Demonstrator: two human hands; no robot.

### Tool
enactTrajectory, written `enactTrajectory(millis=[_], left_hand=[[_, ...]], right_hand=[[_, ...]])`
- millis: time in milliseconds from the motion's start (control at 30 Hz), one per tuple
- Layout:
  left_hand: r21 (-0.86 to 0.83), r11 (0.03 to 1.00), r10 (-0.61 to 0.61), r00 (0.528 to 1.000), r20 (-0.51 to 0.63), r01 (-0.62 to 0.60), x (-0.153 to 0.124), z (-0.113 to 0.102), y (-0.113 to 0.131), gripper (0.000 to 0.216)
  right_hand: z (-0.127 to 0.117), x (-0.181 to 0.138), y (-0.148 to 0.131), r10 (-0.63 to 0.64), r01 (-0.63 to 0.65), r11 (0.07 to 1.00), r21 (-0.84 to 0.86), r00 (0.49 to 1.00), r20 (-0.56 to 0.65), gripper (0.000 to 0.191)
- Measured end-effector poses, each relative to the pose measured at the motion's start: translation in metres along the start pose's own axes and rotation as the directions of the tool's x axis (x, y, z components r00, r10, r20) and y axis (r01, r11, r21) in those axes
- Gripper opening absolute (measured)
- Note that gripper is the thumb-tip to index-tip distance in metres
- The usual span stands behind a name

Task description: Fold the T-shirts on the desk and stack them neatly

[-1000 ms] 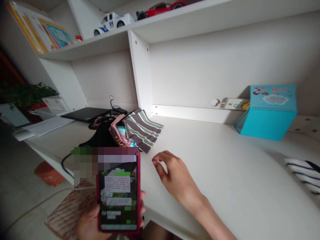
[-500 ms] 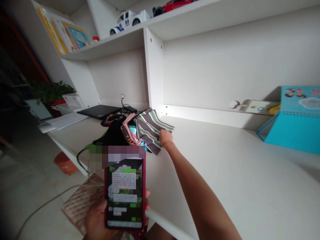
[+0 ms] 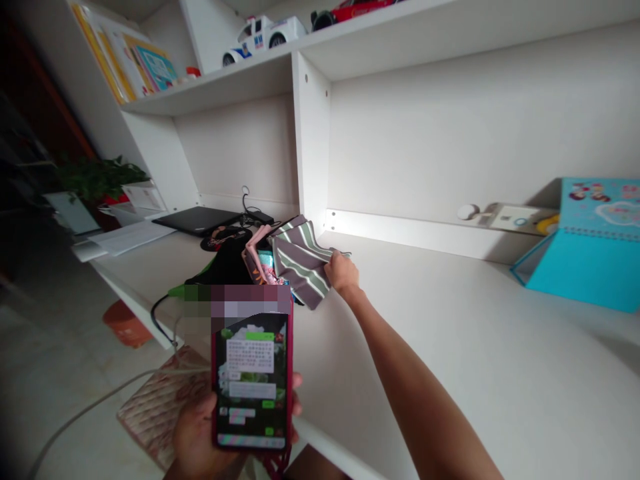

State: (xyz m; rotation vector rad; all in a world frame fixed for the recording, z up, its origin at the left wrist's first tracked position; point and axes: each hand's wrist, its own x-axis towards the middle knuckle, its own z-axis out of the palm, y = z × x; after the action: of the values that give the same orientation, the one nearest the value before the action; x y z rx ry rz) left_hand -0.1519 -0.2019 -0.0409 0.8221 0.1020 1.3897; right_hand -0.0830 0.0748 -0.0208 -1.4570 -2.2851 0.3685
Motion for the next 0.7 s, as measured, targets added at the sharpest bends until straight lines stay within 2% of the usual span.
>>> enactTrajectory(millis=[133, 267, 333, 367, 400, 467, 500, 533, 567, 700], left_hand=[[-0.012, 1.0, -0.025, 1.0, -0.017, 0.025, 0.001, 0.003, -0.001, 0.055], [-0.014, 0.999, -0.029, 0.999, -0.025, 0.029, 0.002, 0.004, -0.002, 0.055], [-0.015, 0.999, -0.035, 0.999, -0.008, 0.035, 0.002, 0.004, -0.002, 0.056], [-0.015, 0.999, -0.039, 0.999, -0.002, 0.039, 0.002, 0.004, -0.003, 0.056], [-0.016, 0.999, -0.042, 0.999, 0.0, 0.042, 0.002, 0.004, -0.003, 0.056], [-0.018, 0.999, -0.046, 0.999, -0.002, 0.046, 0.002, 0.004, -0.003, 0.056], [-0.021, 0.999, -0.047, 0.999, -0.006, 0.047, 0.002, 0.004, -0.003, 0.056], [-0.023, 0.999, -0.046, 0.999, -0.007, 0.046, 0.002, 0.004, -0.004, 0.056], [-0.023, 0.999, -0.041, 0.999, -0.004, 0.041, 0.002, 0.004, -0.004, 0.056], [-0.009, 0.999, -0.045, 0.999, -0.029, 0.045, 0.0, 0.003, -0.003, 0.055]], right_hand=[[-0.019, -0.01, 0.002, -0.059, 0.077, 0.987, 0.139, 0.99, -0.129, 0.012], [-0.046, -0.018, -0.005, -0.101, 0.173, 0.938, 0.299, 0.965, -0.241, 0.014], [-0.065, -0.023, -0.009, -0.1, 0.239, 0.894, 0.379, 0.932, -0.349, 0.017], [-0.076, -0.025, -0.01, -0.093, 0.295, 0.861, 0.414, 0.892, -0.441, 0.017], [-0.086, -0.028, -0.01, -0.077, 0.366, 0.823, 0.434, 0.83, -0.552, 0.015], [-0.105, -0.033, -0.007, -0.015, 0.507, 0.758, 0.409, 0.642, -0.767, 0.01], [-0.114, -0.037, -0.005, 0.018, 0.552, 0.746, 0.373, 0.542, -0.84, 0.007], [-0.121, -0.041, -0.002, 0.041, 0.571, 0.749, 0.335, 0.465, -0.884, 0.005], [-0.128, -0.045, 0.001, 0.056, 0.58, 0.755, 0.305, 0.407, -0.912, 0.003], [-0.145, -0.069, 0.015, 0.022, 0.58, 0.793, 0.185, 0.276, -0.961, 0.005]])
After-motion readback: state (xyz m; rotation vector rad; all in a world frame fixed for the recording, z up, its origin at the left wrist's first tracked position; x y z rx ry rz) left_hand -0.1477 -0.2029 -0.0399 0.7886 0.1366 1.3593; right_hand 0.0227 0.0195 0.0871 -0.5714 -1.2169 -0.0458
